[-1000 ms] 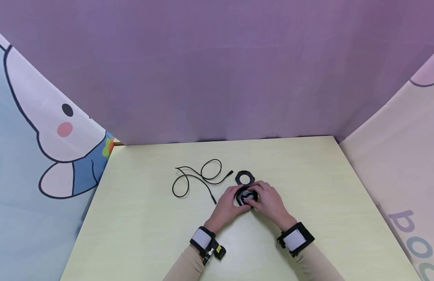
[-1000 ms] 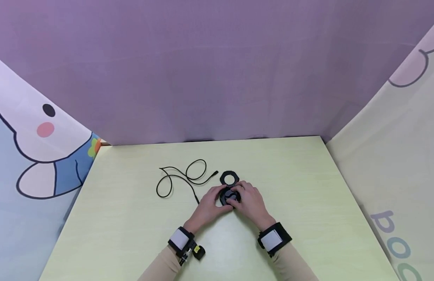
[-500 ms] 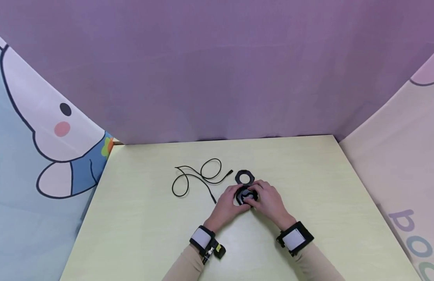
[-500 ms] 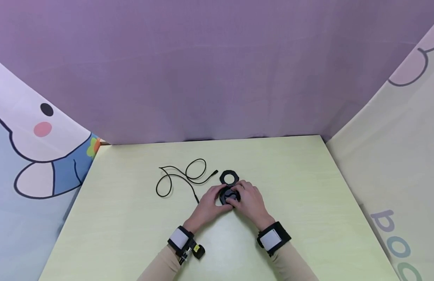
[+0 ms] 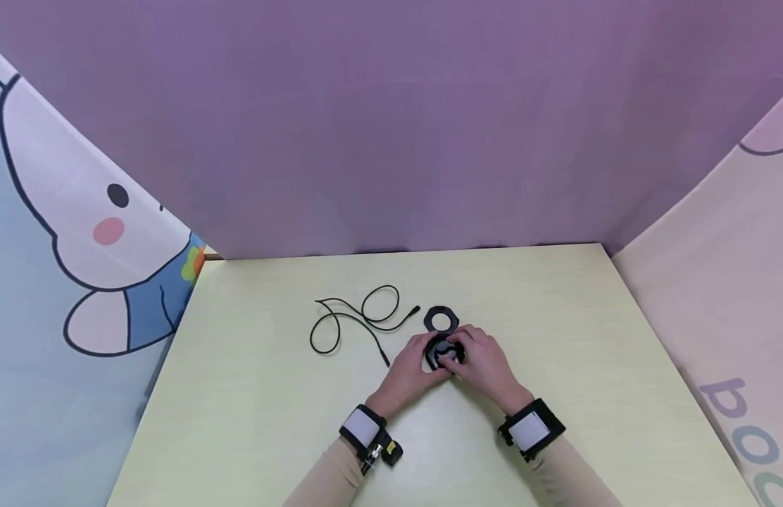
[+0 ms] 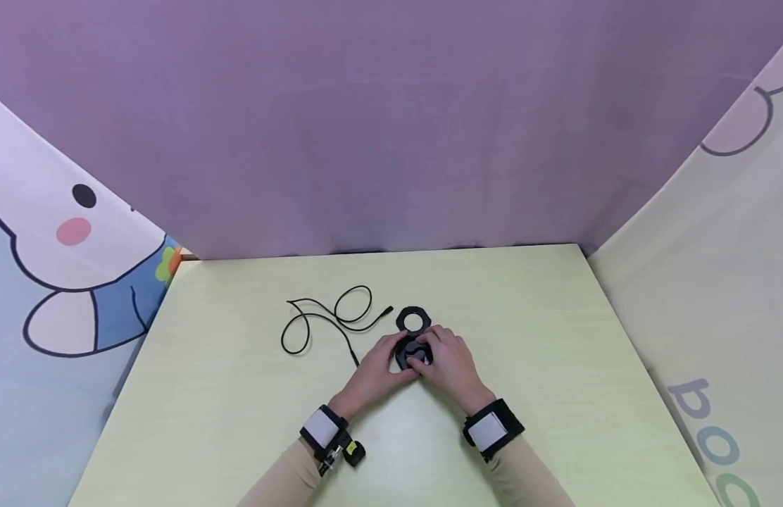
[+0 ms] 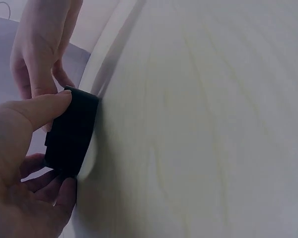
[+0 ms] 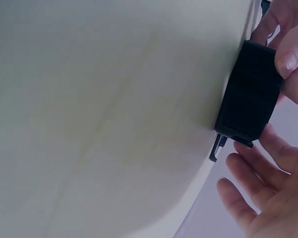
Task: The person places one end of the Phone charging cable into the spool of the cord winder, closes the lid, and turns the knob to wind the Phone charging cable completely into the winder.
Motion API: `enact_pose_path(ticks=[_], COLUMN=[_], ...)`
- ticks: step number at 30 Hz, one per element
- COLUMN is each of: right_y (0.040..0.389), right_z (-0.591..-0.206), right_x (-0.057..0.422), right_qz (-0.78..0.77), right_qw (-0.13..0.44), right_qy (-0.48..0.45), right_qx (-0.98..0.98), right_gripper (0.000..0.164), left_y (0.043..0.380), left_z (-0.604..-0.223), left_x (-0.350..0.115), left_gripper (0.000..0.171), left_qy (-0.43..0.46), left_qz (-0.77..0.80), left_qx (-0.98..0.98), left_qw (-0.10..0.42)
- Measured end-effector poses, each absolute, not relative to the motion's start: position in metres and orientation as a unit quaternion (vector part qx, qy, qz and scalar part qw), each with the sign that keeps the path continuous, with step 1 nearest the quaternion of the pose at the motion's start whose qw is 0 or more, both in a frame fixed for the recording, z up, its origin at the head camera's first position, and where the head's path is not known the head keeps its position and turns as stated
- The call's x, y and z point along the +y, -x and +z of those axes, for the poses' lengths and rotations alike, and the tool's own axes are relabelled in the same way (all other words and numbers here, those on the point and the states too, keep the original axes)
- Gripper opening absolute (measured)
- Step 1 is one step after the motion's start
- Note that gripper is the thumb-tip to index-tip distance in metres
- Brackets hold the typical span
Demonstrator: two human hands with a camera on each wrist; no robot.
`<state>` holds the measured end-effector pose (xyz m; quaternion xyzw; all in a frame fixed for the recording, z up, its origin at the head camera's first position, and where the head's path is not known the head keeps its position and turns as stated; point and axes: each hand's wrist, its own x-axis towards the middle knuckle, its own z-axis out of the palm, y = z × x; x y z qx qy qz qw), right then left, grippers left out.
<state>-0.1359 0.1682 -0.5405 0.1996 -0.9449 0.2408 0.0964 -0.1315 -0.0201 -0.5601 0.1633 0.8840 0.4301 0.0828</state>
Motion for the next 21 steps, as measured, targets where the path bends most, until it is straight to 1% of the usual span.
enact_pose_path(ticks=[5, 8, 10, 15, 18, 21], right_y=[0.136, 0.136, 0.137, 0.139, 0.139, 0.139], right_z=[-0.539, -0.539, -0.538, -0.536, -0.536, -0.536], right_x=[0.168, 0.169, 0.17, 0.171, 0.171, 0.17], right_qz=[0.232, 0.233, 0.238, 0.249, 0.25, 0.253], right_qw=[0.08, 0.071, 0.071, 0.089, 0.095, 0.097], right_qy=[-0.193, -0.189, -0.188, -0.191, -0.19, -0.187], right_qx=[-0.95, -0.951, -0.95, -0.945, -0.945, -0.944], right_gripper=[0.046, 0.049, 0.05, 0.049, 0.05, 0.051], left_y=[0.131, 0.131, 0.133, 0.139, 0.146, 0.154], left_z=[-0.556, -0.554, -0.553, -0.547, -0.545, -0.544], left_x=[-0.025, -0.029, -0.033, -0.046, -0.056, -0.069], left_gripper=[0.102, 0.098, 0.091, 0.072, 0.06, 0.051], left_qy=[-0.16, -0.174, -0.19, -0.201, -0.179, -0.138], left_qz=[0.428, 0.41, 0.397, 0.382, 0.386, 0.386], left_qx=[0.884, 0.891, 0.896, 0.901, 0.895, 0.883], left_qw=[0.102, 0.085, 0.058, -0.047, -0.134, -0.23])
